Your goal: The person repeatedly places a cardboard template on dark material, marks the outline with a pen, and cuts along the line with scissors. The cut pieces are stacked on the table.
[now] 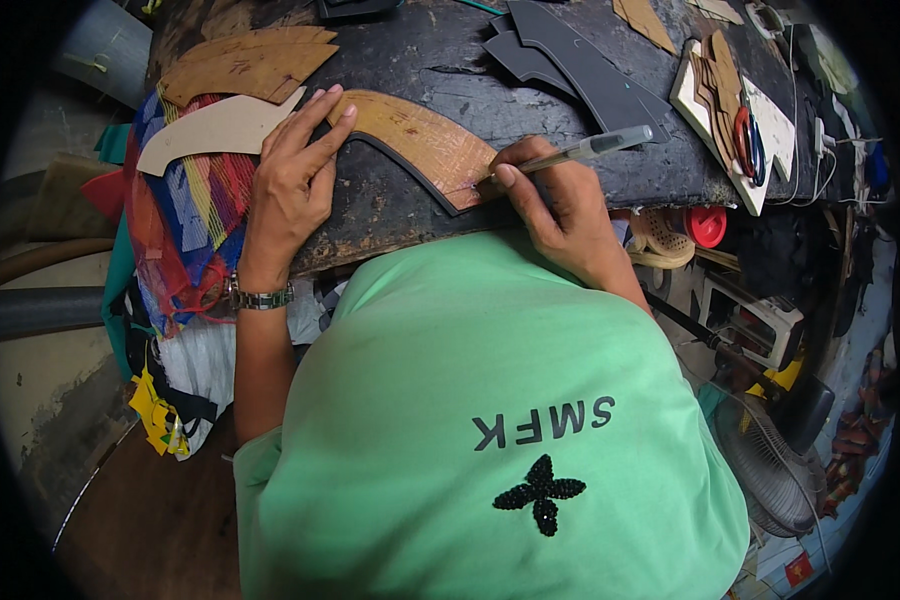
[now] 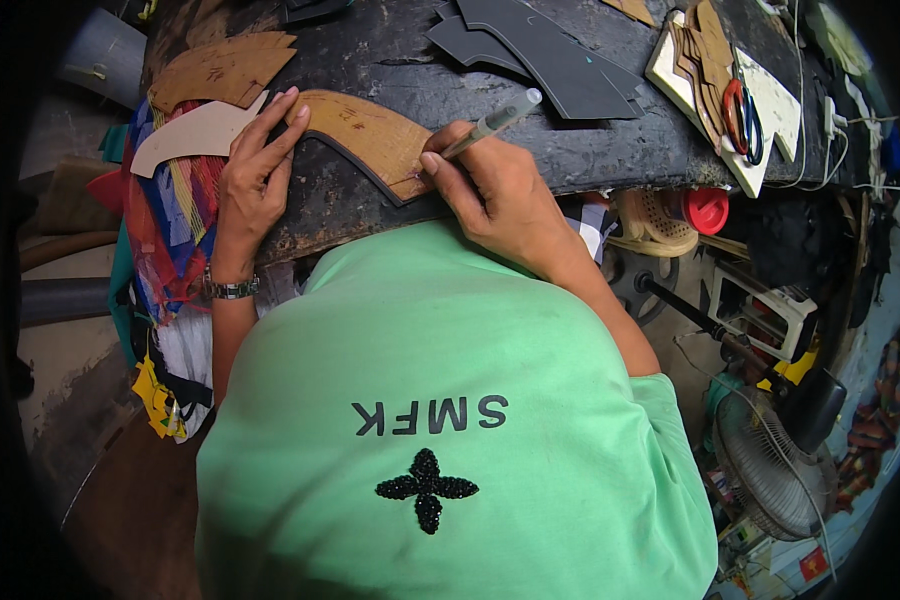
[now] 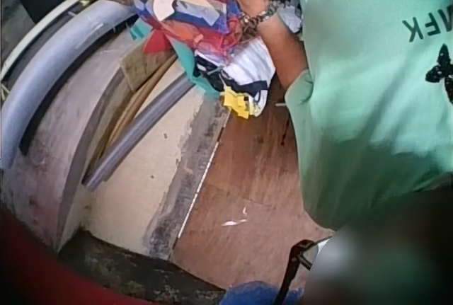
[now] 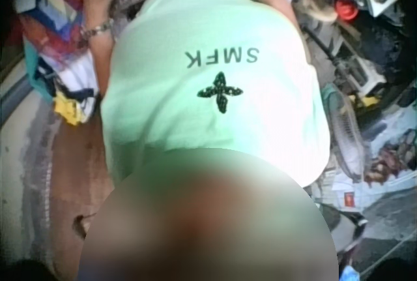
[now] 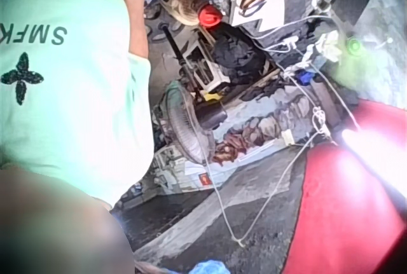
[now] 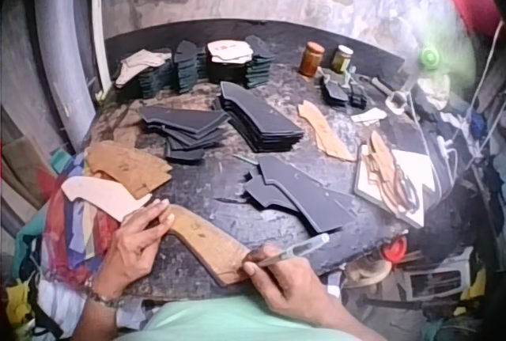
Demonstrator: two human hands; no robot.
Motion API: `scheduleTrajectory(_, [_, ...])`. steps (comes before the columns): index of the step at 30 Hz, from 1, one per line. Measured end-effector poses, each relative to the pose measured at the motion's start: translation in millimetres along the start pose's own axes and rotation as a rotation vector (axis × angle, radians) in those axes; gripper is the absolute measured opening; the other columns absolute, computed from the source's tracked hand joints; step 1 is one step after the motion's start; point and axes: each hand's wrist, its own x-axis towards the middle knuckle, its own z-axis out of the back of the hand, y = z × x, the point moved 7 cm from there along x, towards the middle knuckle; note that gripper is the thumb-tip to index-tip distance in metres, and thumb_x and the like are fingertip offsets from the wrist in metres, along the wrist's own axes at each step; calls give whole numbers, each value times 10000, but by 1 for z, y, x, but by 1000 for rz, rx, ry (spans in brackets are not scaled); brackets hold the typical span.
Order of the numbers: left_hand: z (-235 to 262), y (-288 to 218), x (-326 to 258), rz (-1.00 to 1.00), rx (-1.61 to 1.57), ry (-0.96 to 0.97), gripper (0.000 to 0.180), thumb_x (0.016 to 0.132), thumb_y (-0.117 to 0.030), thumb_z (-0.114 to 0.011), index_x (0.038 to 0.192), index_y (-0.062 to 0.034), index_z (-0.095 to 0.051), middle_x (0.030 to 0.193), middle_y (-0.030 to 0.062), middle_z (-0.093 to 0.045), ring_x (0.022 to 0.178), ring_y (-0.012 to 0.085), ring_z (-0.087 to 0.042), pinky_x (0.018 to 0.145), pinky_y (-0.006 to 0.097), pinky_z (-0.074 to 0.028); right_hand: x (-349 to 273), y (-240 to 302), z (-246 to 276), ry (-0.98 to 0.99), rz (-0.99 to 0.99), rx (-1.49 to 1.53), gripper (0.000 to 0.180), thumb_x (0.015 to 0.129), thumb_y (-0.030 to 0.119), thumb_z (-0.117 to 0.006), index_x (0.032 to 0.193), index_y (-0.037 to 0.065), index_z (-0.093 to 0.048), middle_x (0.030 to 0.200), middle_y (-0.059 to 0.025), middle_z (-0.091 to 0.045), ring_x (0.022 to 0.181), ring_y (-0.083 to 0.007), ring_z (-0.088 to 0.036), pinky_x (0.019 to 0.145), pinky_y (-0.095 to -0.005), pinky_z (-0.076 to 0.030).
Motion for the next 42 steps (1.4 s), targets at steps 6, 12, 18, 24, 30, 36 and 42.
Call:
scheduleTrajectory(6, [-1,-1,-4,10,39,29,455,860,-11,-597,1305,-91,-650,1409,132,-569,1329,299,-514,1113,418,-364,-5,15,-20,108,243,-222,124,871,62,-656,957,17,-580,923,-140,-609,857,-332,-603,744,-395,-495])
scheduleTrajectory(12, [-1,-4,3,12,31,-13,412,874,-35,-643,1284,-66,-658,1403,139,-570,1306,317,-524,1088,425,-379,8,7,1,-103,94,113,90,960,22,-544,1037,-15,-515,947,-177,-515,842,-361,-566,746,-420,-482])
scheduleTrajectory(18, [3,-3,2,114,-109,-37,485,821,-9,-687,1297,-59,-603,1277,162,-564,1197,357,-541,1032,437,-428,16,11,-14,-107,74,-406,436,820,148,-745,1135,-11,-490,998,-168,-497,932,-360,-523,843,-433,-420])
scheduleTrajectory(24, [4,-25,-2,-101,-17,-145,643,771,85,-701,1362,-50,-486,1280,196,-498,1156,384,-552,973,440,-496,20,4,-8,-16,-39,-264,479,780,166,-800,1123,29,-495,989,-160,-567,944,-356,-565,821,-450,-406])
scheduleTrajectory(30, [-4,-41,2,-103,-190,-348,771,835,53,-709,1488,-66,-316,1456,239,-402,1257,352,-525,960,398,-523,26,0,70,-68,-73,-38,211,846,-2,-677,1004,7,-537,933,-170,-649,892,-339,-661,764,-405,-487])
scheduleTrajectory(36, [43,-94,23,-218,-227,-426,634,895,-87,-669,1445,-26,-361,1420,231,-430,1181,359,-566,929,417,-530,47,-51,141,-145,-285,-441,179,914,104,-640,1031,-19,-584,951,-210,-678,957,-322,-676,826,-386,-498])
scheduleTrajectory(42, [178,-171,0,-788,-67,-851,464,936,-177,-618,1336,-17,-447,1317,194,-483,1113,311,-573,913,381,-509,41,-70,149,-194,-327,-146,222,958,129,-578,1127,-14,-584,992,-218,-659,933,-338,-648,838,-399,-489])
